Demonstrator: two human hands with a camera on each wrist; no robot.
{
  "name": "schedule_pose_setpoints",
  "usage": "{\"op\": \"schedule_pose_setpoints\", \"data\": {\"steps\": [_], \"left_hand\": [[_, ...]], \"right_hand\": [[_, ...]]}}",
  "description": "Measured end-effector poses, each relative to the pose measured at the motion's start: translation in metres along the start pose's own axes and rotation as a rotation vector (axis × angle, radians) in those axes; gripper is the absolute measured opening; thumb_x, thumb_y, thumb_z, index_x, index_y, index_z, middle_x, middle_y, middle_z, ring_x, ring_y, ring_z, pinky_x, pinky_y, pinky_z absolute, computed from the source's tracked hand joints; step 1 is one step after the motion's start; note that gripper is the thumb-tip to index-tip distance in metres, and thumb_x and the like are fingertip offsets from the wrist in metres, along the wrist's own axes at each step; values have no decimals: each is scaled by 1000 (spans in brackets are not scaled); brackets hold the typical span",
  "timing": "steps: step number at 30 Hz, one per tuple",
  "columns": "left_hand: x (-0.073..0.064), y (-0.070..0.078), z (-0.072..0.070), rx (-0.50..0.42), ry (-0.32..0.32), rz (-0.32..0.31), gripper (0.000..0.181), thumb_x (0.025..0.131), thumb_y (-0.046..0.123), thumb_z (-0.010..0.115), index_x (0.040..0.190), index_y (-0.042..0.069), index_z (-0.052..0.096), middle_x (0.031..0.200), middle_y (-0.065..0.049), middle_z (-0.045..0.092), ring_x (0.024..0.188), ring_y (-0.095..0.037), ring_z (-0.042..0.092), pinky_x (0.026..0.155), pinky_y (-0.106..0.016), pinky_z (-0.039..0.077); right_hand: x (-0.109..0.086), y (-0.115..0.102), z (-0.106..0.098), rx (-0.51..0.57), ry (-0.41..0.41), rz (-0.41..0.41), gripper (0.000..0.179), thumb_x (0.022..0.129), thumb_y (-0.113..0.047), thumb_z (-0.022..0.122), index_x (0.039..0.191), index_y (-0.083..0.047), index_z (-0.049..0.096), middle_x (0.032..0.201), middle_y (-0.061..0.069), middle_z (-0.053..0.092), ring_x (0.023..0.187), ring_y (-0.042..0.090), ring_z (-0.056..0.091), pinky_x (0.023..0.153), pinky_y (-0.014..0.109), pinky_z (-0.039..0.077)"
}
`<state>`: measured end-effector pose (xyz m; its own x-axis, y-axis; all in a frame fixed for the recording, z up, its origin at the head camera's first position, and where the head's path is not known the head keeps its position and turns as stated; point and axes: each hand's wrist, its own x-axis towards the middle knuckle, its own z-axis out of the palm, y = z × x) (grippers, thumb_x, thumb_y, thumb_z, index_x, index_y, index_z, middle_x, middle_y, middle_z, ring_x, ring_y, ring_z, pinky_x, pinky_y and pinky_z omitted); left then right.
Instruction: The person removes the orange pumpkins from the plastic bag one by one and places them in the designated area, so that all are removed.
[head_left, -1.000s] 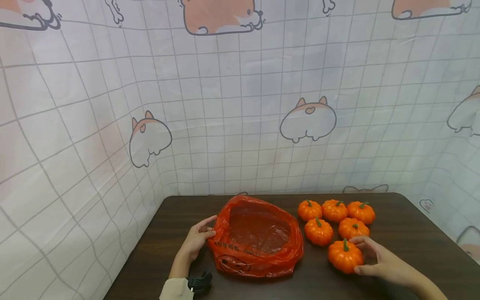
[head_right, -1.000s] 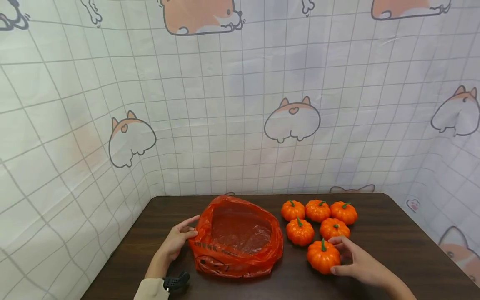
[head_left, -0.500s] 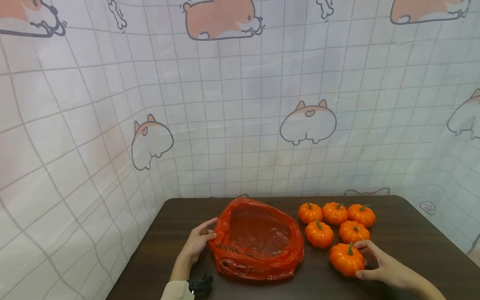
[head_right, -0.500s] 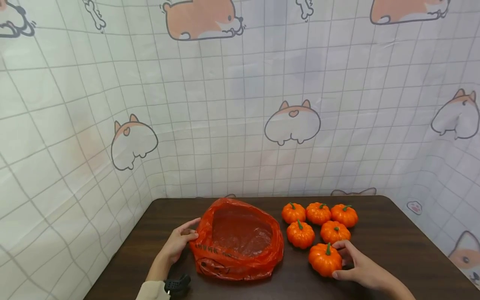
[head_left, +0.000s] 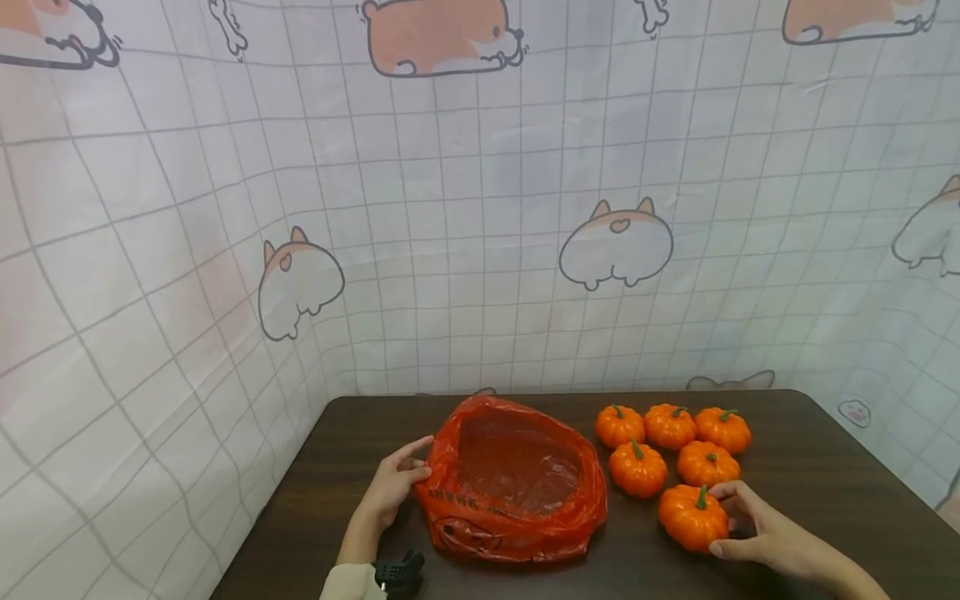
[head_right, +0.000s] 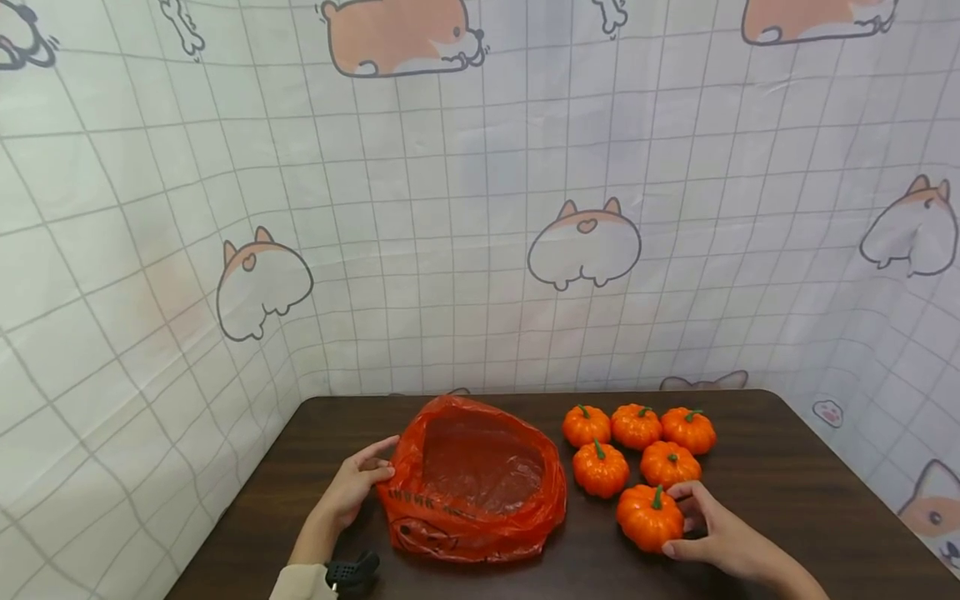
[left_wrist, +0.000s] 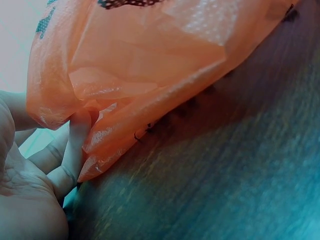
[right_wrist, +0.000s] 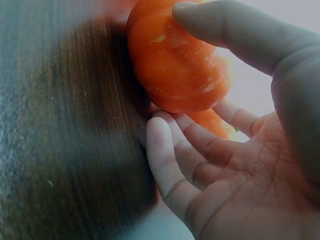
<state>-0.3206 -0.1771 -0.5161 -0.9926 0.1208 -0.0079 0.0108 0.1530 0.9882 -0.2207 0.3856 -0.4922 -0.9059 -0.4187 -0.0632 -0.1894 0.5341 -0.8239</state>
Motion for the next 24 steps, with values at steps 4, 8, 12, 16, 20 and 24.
{"op": "schedule_pose_setpoints", "data": {"steps": [4,8,12,16,20,24], "left_hand": [[0,1,0,1,15,-5,51,98,3,62,148,11,55,106,-15,66,87,-19,64,73,-33,54],[0,2,1,-6,20,-13,51,98,3,62,148,12,55,107,-16,66,87,-20,64,73,-34,54],[0,2,2,-7,20,-10,51,98,3,62,149,11,54,108,-16,66,87,-20,64,72,-34,53],[-2,3,3,-7,19,-12,51,98,2,61,149,10,54,108,-17,66,87,-20,64,72,-34,53],[-3,4,2,-9,13,-14,51,99,3,61,149,10,54,109,-18,65,87,-21,64,72,-34,54],[-2,4,2,-8,8,-10,51,99,4,61,149,11,54,109,-17,66,88,-20,65,73,-33,54]], "right_hand": [[1,-1,1,-9,9,27,60,98,-19,68,138,7,31,138,30,43,110,13,57,82,22,50],[0,-3,2,-3,16,45,61,97,-19,68,137,7,30,137,30,43,111,24,57,79,23,50],[-1,-5,4,1,28,43,59,97,-19,68,136,5,31,133,27,46,105,13,57,78,24,51],[-2,-4,5,-11,46,28,57,97,-19,68,134,4,33,129,23,50,98,-2,55,76,24,50],[-1,-3,7,-19,55,10,55,97,-18,68,133,5,34,125,22,52,95,-3,55,75,24,50],[-1,-5,7,-18,58,17,55,98,-18,68,134,6,33,124,21,52,94,-3,54,75,24,50]]}}
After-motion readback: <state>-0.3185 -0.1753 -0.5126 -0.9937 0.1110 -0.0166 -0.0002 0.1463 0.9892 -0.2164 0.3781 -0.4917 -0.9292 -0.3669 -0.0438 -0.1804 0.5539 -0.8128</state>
